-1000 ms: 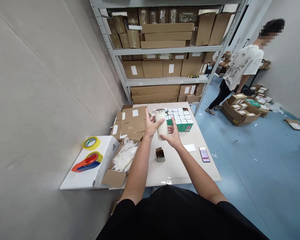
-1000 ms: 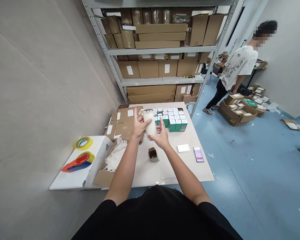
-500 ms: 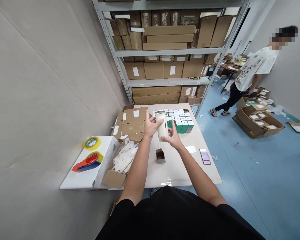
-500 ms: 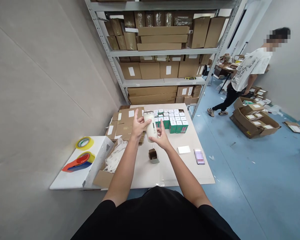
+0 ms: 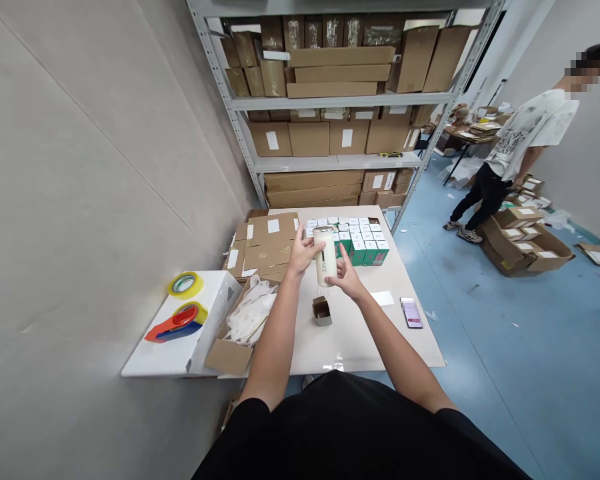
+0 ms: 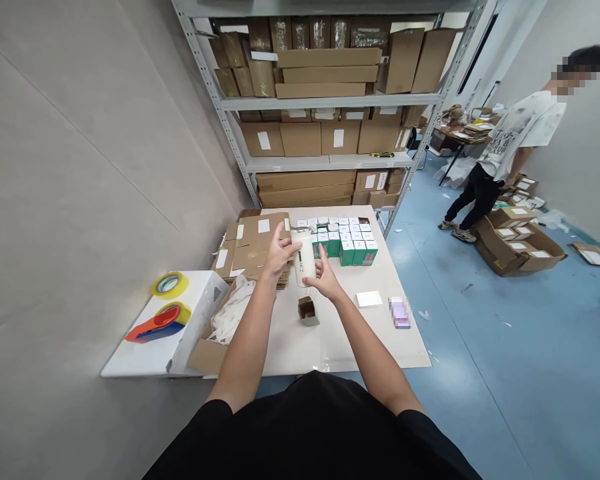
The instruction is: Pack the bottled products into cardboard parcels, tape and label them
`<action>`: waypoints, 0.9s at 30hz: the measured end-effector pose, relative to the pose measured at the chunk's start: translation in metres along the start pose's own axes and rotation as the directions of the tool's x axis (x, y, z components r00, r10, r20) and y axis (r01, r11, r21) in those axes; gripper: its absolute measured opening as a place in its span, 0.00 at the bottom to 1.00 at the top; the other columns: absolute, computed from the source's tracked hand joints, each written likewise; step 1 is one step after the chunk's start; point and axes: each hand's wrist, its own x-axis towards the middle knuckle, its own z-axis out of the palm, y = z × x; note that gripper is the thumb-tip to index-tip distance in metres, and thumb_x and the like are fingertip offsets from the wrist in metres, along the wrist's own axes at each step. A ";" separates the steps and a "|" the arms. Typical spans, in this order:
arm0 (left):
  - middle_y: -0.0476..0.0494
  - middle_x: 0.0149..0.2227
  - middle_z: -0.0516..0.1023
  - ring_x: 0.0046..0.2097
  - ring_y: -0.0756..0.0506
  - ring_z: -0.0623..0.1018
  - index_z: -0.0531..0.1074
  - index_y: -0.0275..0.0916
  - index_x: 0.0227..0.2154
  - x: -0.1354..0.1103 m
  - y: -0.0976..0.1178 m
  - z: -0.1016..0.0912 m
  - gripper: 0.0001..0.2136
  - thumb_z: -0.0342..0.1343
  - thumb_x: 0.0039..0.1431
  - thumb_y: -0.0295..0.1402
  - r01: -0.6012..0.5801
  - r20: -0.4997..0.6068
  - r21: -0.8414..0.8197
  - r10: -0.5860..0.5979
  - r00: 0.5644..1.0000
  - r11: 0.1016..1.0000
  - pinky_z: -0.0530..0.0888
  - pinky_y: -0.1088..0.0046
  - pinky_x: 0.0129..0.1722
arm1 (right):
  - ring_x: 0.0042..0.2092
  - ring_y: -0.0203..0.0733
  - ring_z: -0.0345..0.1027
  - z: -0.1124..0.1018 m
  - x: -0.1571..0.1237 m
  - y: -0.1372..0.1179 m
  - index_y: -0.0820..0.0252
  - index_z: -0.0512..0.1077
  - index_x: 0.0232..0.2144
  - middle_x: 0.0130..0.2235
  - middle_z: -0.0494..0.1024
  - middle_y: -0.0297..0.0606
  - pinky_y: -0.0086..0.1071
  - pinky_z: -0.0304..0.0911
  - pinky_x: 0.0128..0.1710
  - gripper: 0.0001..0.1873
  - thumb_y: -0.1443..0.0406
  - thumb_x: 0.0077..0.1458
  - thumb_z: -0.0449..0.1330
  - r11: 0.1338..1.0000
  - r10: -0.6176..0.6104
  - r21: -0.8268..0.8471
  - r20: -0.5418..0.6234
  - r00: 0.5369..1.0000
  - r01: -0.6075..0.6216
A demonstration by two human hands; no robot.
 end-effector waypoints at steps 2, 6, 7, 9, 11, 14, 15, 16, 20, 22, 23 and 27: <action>0.38 0.52 0.81 0.52 0.40 0.82 0.42 0.48 0.77 0.000 -0.003 0.000 0.61 0.77 0.48 0.41 -0.010 0.022 0.007 0.010 1.000 1.000 0.77 0.61 0.55 | 0.50 0.50 0.77 0.000 0.000 0.001 0.41 0.30 0.77 0.53 0.77 0.41 0.49 0.74 0.52 0.75 0.58 0.44 0.77 0.999 0.000 -0.039 -0.031 1.000 -0.001; 0.37 0.55 0.80 0.54 0.38 0.81 0.42 0.49 0.77 0.001 -0.007 0.003 0.63 0.79 0.44 0.41 -0.060 0.009 0.033 0.060 0.998 0.998 0.78 0.61 0.55 | 0.48 0.49 0.76 0.001 0.000 0.000 0.43 0.31 0.77 0.51 0.77 0.40 0.46 0.74 0.51 0.77 0.56 0.41 0.79 0.994 -0.037 -0.107 -0.076 0.996 0.029; 0.37 0.54 0.80 0.53 0.38 0.82 0.42 0.48 0.77 0.002 -0.008 0.003 0.63 0.79 0.45 0.41 -0.060 0.005 0.027 0.060 0.998 0.998 0.78 0.61 0.54 | 0.49 0.49 0.76 0.001 0.001 -0.001 0.43 0.31 0.77 0.51 0.77 0.40 0.46 0.73 0.51 0.76 0.56 0.42 0.78 0.995 -0.037 -0.092 -0.067 0.997 0.031; 0.36 0.53 0.81 0.52 0.38 0.82 0.41 0.47 0.77 0.004 -0.009 0.005 0.63 0.78 0.46 0.42 -0.058 0.006 0.007 0.058 0.998 0.998 0.79 0.60 0.53 | 0.50 0.48 0.76 0.001 0.002 -0.002 0.42 0.31 0.77 0.51 0.76 0.40 0.46 0.73 0.52 0.74 0.55 0.44 0.77 0.999 -0.023 -0.047 -0.042 0.999 0.021; 0.35 0.55 0.81 0.54 0.38 0.82 0.41 0.47 0.77 0.007 -0.011 0.006 0.63 0.78 0.46 0.42 -0.065 0.005 0.010 0.065 0.998 0.998 0.79 0.60 0.54 | 0.48 0.48 0.76 0.000 0.002 -0.003 0.42 0.31 0.77 0.51 0.76 0.39 0.46 0.73 0.51 0.75 0.54 0.44 0.77 0.999 -0.011 -0.034 -0.048 0.999 0.009; 0.33 0.58 0.79 0.56 0.37 0.81 0.43 0.47 0.77 0.010 -0.011 0.006 0.64 0.80 0.43 0.41 -0.067 0.003 0.048 0.067 0.998 0.997 0.78 0.60 0.56 | 0.47 0.48 0.75 -0.001 0.002 -0.005 0.42 0.30 0.77 0.50 0.76 0.39 0.46 0.73 0.51 0.78 0.55 0.41 0.79 0.996 -0.022 -0.093 -0.098 0.995 0.013; 0.33 0.58 0.79 0.56 0.37 0.81 0.44 0.46 0.77 0.011 -0.010 0.006 0.64 0.80 0.42 0.40 -0.061 0.012 0.053 0.060 0.998 0.997 0.78 0.60 0.56 | 0.48 0.49 0.74 -0.001 0.001 -0.006 0.42 0.30 0.77 0.51 0.76 0.39 0.47 0.73 0.52 0.78 0.55 0.41 0.79 0.995 -0.026 -0.104 -0.099 0.995 0.015; 0.33 0.57 0.79 0.55 0.37 0.81 0.44 0.45 0.77 0.012 -0.010 0.005 0.64 0.80 0.42 0.40 -0.050 0.025 0.050 0.049 0.998 0.997 0.79 0.59 0.56 | 0.50 0.49 0.74 -0.002 0.000 -0.007 0.42 0.30 0.77 0.52 0.76 0.40 0.47 0.72 0.54 0.77 0.55 0.42 0.79 0.995 -0.023 -0.102 -0.086 0.996 0.014; 0.33 0.55 0.81 0.54 0.37 0.82 0.44 0.44 0.77 0.012 -0.011 0.003 0.63 0.79 0.45 0.42 -0.007 0.059 0.007 0.006 0.998 1.000 0.79 0.57 0.56 | 0.52 0.50 0.75 -0.001 -0.002 -0.010 0.41 0.31 0.77 0.55 0.75 0.41 0.48 0.72 0.55 0.73 0.54 0.46 0.76 0.999 0.016 -0.039 -0.005 1.000 -0.016; 0.34 0.56 0.80 0.55 0.37 0.81 0.44 0.47 0.77 0.011 -0.013 0.002 0.62 0.79 0.45 0.42 -0.006 0.067 0.004 0.005 0.998 1.000 0.78 0.58 0.57 | 0.50 0.50 0.75 0.000 -0.001 -0.010 0.41 0.32 0.77 0.55 0.75 0.41 0.48 0.73 0.53 0.74 0.54 0.44 0.77 0.999 0.022 -0.048 -0.030 0.999 -0.024; 0.34 0.57 0.80 0.55 0.37 0.81 0.45 0.48 0.77 0.011 -0.015 0.001 0.62 0.79 0.45 0.42 -0.008 0.070 0.010 0.008 0.998 1.000 0.78 0.58 0.57 | 0.50 0.50 0.75 0.000 0.000 -0.009 0.42 0.32 0.77 0.55 0.75 0.42 0.48 0.73 0.53 0.75 0.54 0.43 0.78 0.998 0.024 -0.059 -0.051 0.998 -0.027; 0.36 0.54 0.81 0.53 0.38 0.82 0.45 0.47 0.77 0.009 -0.018 -0.003 0.62 0.79 0.45 0.42 -0.013 0.064 0.024 0.011 0.998 1.000 0.78 0.58 0.56 | 0.51 0.49 0.75 0.003 0.002 -0.004 0.41 0.29 0.77 0.56 0.74 0.42 0.47 0.74 0.53 0.76 0.53 0.44 0.78 0.997 0.045 -0.059 -0.029 0.999 -0.046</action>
